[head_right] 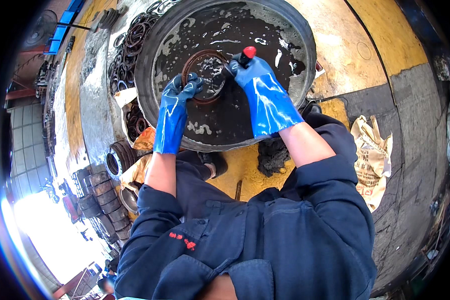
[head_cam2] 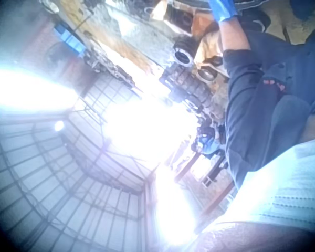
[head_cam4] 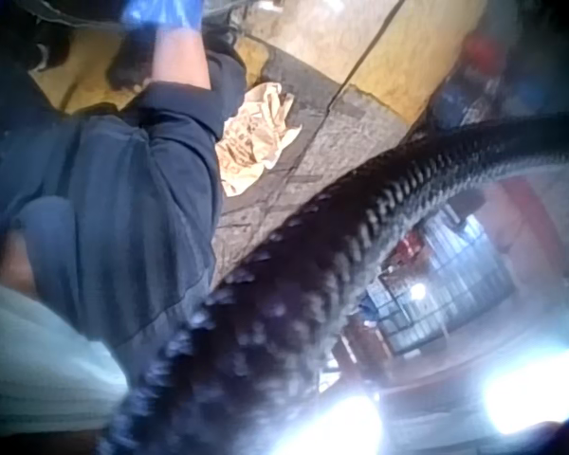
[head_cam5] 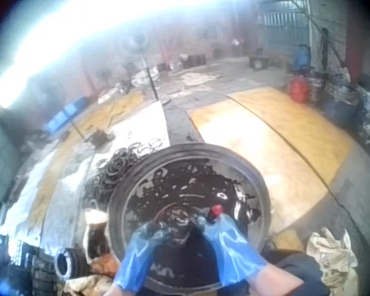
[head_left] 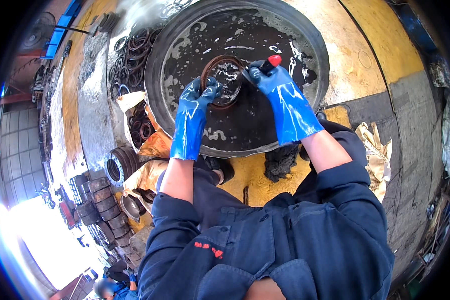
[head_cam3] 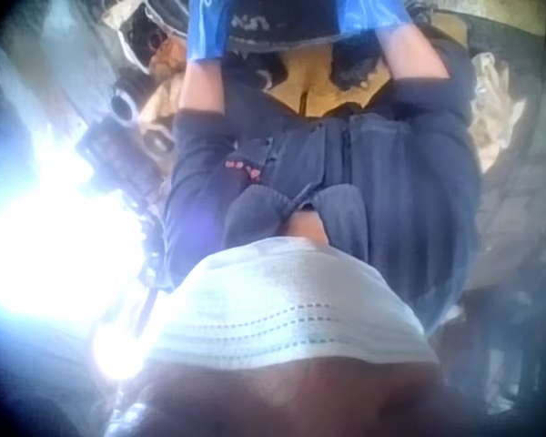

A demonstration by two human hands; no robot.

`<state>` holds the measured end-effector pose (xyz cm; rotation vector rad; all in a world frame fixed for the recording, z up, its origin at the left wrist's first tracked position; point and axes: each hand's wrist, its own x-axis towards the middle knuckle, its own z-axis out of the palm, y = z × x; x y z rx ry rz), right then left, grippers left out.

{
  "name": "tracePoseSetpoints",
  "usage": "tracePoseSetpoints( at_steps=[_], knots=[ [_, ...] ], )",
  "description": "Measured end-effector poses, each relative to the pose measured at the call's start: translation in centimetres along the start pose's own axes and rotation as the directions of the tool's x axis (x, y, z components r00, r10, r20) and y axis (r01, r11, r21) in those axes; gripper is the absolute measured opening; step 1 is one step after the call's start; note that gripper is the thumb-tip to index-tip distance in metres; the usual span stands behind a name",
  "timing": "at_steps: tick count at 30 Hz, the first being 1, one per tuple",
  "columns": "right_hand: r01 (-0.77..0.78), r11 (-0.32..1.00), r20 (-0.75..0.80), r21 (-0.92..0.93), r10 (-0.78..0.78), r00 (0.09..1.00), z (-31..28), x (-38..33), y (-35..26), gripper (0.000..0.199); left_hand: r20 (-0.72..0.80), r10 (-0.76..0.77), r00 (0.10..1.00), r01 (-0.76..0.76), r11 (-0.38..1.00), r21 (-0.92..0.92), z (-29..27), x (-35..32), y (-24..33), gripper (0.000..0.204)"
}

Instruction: The person uses a red-handled scraper to clean dark metal rings inside a large black basin filled with liquid. They repeatedly pick up rings from a pile, scrape them against the basin's surface, and place them into a brown paper bag. The process is repetitive and involves handling multiple small metal objects one by one.

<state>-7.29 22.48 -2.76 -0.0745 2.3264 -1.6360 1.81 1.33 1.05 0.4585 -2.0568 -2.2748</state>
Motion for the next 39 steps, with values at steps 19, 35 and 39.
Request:
tracePoseSetpoints(
  at_steps=[19,35,39],
  knots=[
    [-0.118,0.959,0.256,0.257,0.05,0.965,-0.1,0.0,2.9,0.051,0.004,-0.167,0.986,0.146,0.848,-0.51,-1.1,2.4,-0.8,0.026],
    [0.594,0.622,0.346,-0.51,-0.484,0.804,-0.2,-1.0,0.7,0.032,0.39,-0.034,0.92,-0.337,0.441,0.832,0.8,1.8,1.0,0.04],
    [-0.032,0.883,0.011,-0.469,0.042,0.999,-1.2,-0.4,0.8,0.035,0.113,-0.085,0.99,0.062,0.979,0.192,-0.6,0.5,1.9,0.039]
  ],
)
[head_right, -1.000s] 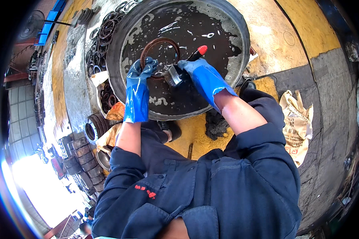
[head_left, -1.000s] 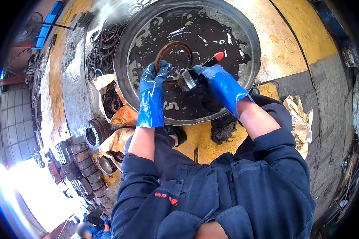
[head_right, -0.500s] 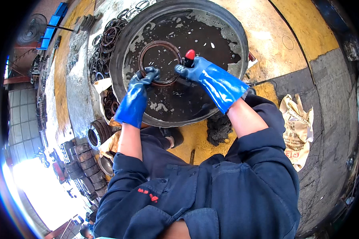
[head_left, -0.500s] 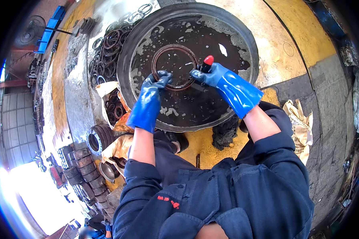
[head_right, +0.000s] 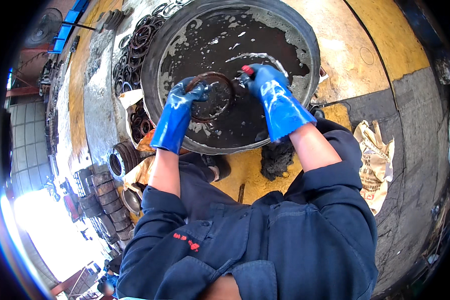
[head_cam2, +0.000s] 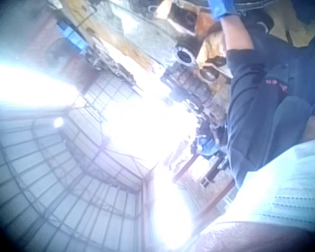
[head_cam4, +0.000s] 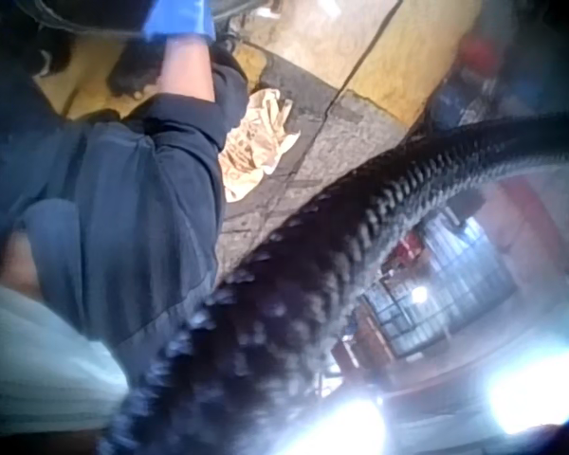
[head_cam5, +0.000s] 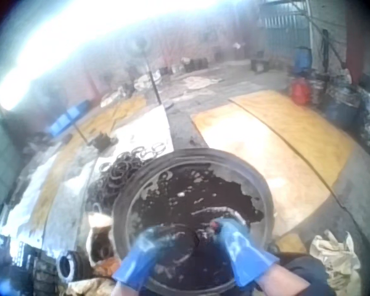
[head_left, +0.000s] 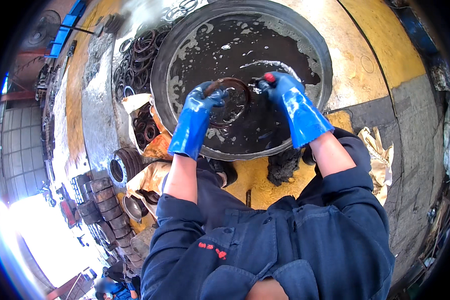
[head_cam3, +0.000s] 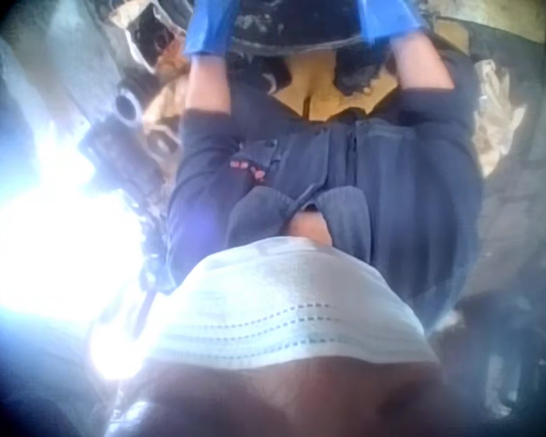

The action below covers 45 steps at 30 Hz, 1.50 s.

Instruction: The person uses a red-handled scraper to clean dark metal rings inside a large black basin filled with liquid. They repeatedly pick up rings from a pile, scrape them against the basin's surface, and place them into a brown paper bag. The process is repetitive and involves handling multiple small metal objects one by one.

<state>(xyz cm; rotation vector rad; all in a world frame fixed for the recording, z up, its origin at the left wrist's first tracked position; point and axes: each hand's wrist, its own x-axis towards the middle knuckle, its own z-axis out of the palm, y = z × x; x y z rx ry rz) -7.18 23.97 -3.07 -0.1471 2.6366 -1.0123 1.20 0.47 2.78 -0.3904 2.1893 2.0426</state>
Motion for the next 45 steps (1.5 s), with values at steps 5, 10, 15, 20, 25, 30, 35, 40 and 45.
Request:
tracePoseSetpoints(
  at_steps=[5,10,15,20,25,30,35,40,45],
  knots=[
    [0.453,0.671,-0.172,0.587,-0.444,0.879,0.0,-0.2,-1.4,0.023,-0.138,-0.169,0.976,0.137,0.967,-0.216,0.0,-0.3,-0.2,0.034],
    [0.851,0.437,-0.285,0.292,-0.81,0.513,-0.3,-3.2,-5.7,0.031,-0.018,0.016,1.0,-0.02,0.97,-0.242,0.8,-1.6,-0.3,0.03],
    [0.641,0.721,-0.366,0.262,-0.541,0.758,0.1,-1.6,-4.0,0.03,-0.074,-0.118,0.99,0.088,0.94,-0.329,1.6,-0.7,-0.3,0.03],
    [0.234,0.907,-0.025,0.35,-0.24,0.97,0.5,-0.4,-2.2,0.028,-0.161,-0.102,0.982,0.032,0.921,-0.389,0.7,-0.6,-0.2,0.038],
    [0.725,0.594,-0.325,0.349,-0.649,0.688,0.3,-0.2,-3.9,0.032,-0.178,-0.128,0.976,0.047,0.915,-0.401,0.6,-0.3,-0.5,0.036],
    [0.492,0.769,-0.235,0.409,-0.432,0.871,0.7,0.1,-2.6,0.028,-0.151,-0.112,0.982,0.05,0.931,-0.362,0.4,0.5,-1.4,0.034],
    [0.099,0.827,0.079,0.554,-0.171,0.982,2.1,-0.2,-0.8,0.023,-0.19,-0.118,0.975,0.067,0.964,-0.256,0.1,1.2,-0.6,0.028],
    [-0.123,0.831,0.315,0.542,-0.065,0.947,3.0,-1.2,-0.5,0.025,-0.211,-0.095,0.973,0.045,0.972,-0.232,0.2,1.5,-1.4,0.03],
    [-0.099,0.779,0.243,0.619,-0.071,0.967,2.1,-1.2,0.0,0.025,-0.246,-0.092,0.965,0.018,0.958,-0.286,-0.4,1.7,-1.9,0.028]
  ],
)
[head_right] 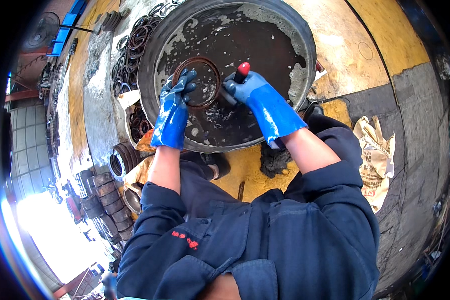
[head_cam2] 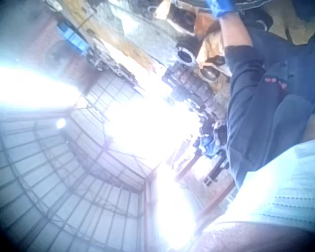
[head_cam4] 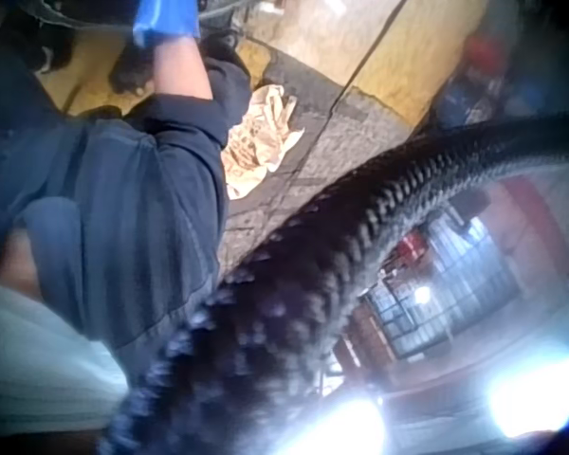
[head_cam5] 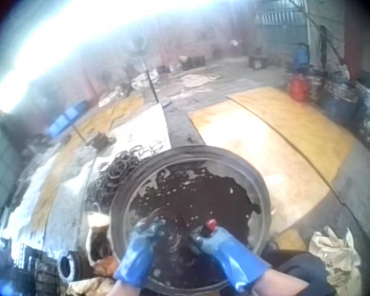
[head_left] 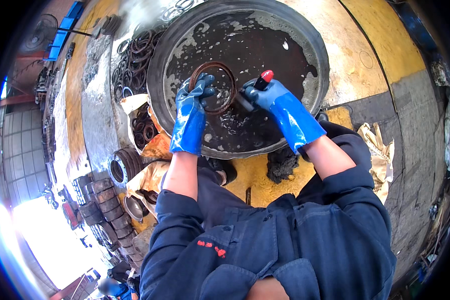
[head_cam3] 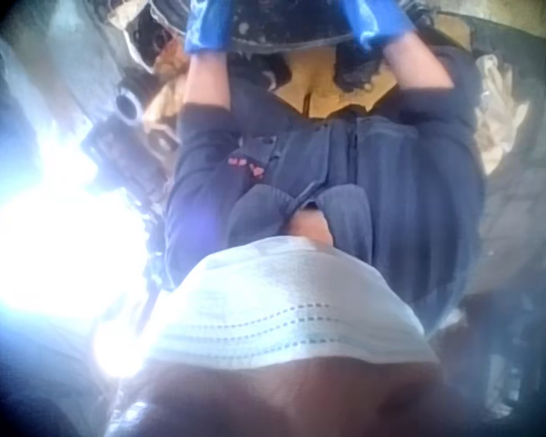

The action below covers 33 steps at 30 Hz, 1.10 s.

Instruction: The person uses a red-handled scraper to clean dark metal rings inside a large black basin filled with liquid. They repeatedly pick up rings from a pile, scrape them against the basin's surface, and place them into a brown paper bag. The process is repetitive and involves handling multiple small metal objects one by one.

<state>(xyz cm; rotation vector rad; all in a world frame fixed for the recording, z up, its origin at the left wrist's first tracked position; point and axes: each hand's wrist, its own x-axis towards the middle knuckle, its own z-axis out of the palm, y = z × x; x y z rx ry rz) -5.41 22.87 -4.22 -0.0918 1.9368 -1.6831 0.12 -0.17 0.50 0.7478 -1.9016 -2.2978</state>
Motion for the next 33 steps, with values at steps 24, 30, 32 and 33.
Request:
tracePoseSetpoints(
  at_steps=[24,30,32,33],
  knots=[
    [-0.049,0.951,-0.029,0.305,0.06,0.998,1.9,0.0,1.0,0.024,0.017,0.035,0.999,-0.033,0.995,-0.095,1.3,-0.1,-0.5,0.027],
    [-0.079,0.92,-0.034,0.383,0.1,0.994,2.8,0.4,0.7,0.027,-0.001,0.085,0.996,-0.085,0.991,-0.099,0.8,0.3,-1.4,0.028],
    [-0.065,0.818,-0.043,0.571,0.109,0.993,2.4,-0.5,-0.9,0.025,0.012,0.144,0.989,-0.141,0.981,-0.135,1.0,0.3,-1.9,0.031],
    [-0.105,0.771,-0.025,0.628,0.155,0.988,2.2,-1.4,-2.4,0.024,0.025,0.136,0.99,-0.131,0.982,-0.137,0.9,0.3,-2.1,0.031]
  ],
)
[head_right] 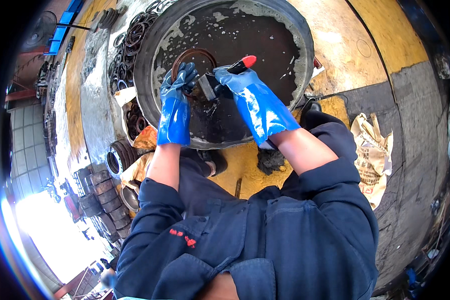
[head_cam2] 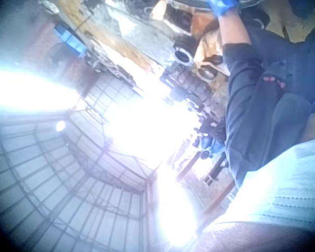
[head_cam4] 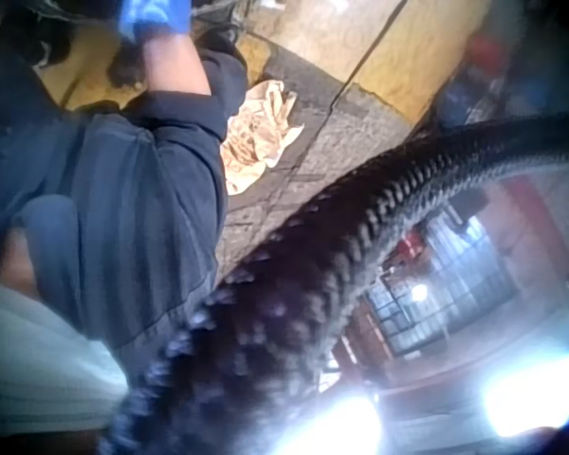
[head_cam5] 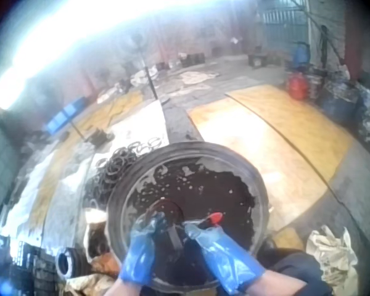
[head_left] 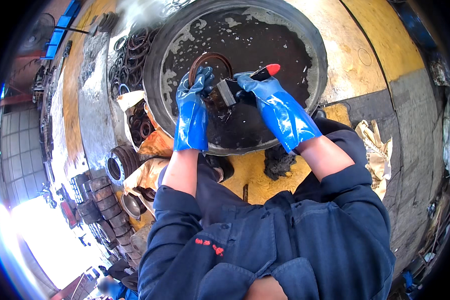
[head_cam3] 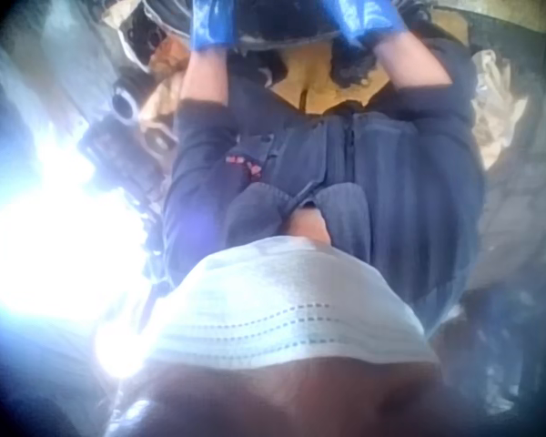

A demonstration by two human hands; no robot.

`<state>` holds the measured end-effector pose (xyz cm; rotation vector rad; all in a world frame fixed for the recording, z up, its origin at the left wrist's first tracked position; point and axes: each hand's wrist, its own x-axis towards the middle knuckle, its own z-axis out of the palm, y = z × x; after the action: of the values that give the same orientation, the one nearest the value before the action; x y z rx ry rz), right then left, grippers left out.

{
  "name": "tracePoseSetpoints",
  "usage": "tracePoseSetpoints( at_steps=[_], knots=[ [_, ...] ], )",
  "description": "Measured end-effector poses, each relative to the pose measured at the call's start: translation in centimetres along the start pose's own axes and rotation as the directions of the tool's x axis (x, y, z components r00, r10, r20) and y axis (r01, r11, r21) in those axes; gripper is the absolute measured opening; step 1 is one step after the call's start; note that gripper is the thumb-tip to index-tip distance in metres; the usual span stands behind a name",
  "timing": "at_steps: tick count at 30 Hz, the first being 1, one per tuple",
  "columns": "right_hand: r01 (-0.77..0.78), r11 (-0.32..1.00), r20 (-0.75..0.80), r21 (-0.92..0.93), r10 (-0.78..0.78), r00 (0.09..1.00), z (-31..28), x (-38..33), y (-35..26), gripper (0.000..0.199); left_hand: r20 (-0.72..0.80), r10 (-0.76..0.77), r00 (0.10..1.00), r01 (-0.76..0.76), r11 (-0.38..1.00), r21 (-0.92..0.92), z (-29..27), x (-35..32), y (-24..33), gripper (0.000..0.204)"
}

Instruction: The person uses a red-handled scraper to clean dark metal rings inside a large black basin filled with liquid. They repeatedly pick up rings from a pile, scrape them against the basin's surface, and place them into a brown paper bag. The process is repetitive and involves handling multiple small metal objects one by one.

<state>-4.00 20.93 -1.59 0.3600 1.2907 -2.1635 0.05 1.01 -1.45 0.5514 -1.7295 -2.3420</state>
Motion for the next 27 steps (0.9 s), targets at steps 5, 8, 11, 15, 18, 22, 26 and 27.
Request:
tracePoseSetpoints(
  at_steps=[5,8,11,15,18,22,26,27],
  knots=[
    [0.128,0.947,0.121,-0.294,-0.095,0.988,0.1,0.3,2.4,0.025,0.029,-0.037,0.999,0.037,0.999,0.003,0.2,-0.4,0.1,0.031],
    [0.181,0.675,0.137,-0.715,-0.119,0.983,0.5,-0.6,0.9,0.023,0.038,-0.062,0.997,0.062,0.998,0.008,0.3,-0.5,0.1,0.032],
    [0.351,0.253,0.208,-0.902,-0.456,0.865,0.5,-1.2,1.1,0.026,0.048,-0.091,0.995,0.091,0.996,-0.002,0.0,-0.5,0.4,0.032],
    [0.568,0.074,0.345,-0.82,-0.727,0.593,-1.3,0.8,0.5,0.03,0.071,-0.13,0.989,0.132,0.991,-0.024,-0.4,-0.8,0.8,0.032],
    [0.489,0.183,0.229,-0.853,-0.711,0.665,-1.9,0.9,-0.8,0.029,0.087,-0.159,0.983,0.165,0.985,-0.055,-0.7,-0.9,0.8,0.032],
    [0.264,0.32,0.084,-0.91,-0.479,0.874,-1.6,0.5,-1.8,0.025,0.11,-0.174,0.979,0.181,0.982,-0.052,-0.5,-0.8,0.9,0.033],
    [0.645,0.24,0.385,-0.726,-0.635,0.67,-1.0,0.5,-1.5,0.027,0.134,-0.191,0.973,0.196,0.98,-0.03,0.0,-0.4,0.6,0.033],
    [0.638,0.138,0.421,-0.757,-0.644,0.639,-1.0,0.6,-1.8,0.027,0.139,-0.194,0.971,0.2,0.979,-0.031,0.0,-0.3,0.6,0.033]
  ],
)
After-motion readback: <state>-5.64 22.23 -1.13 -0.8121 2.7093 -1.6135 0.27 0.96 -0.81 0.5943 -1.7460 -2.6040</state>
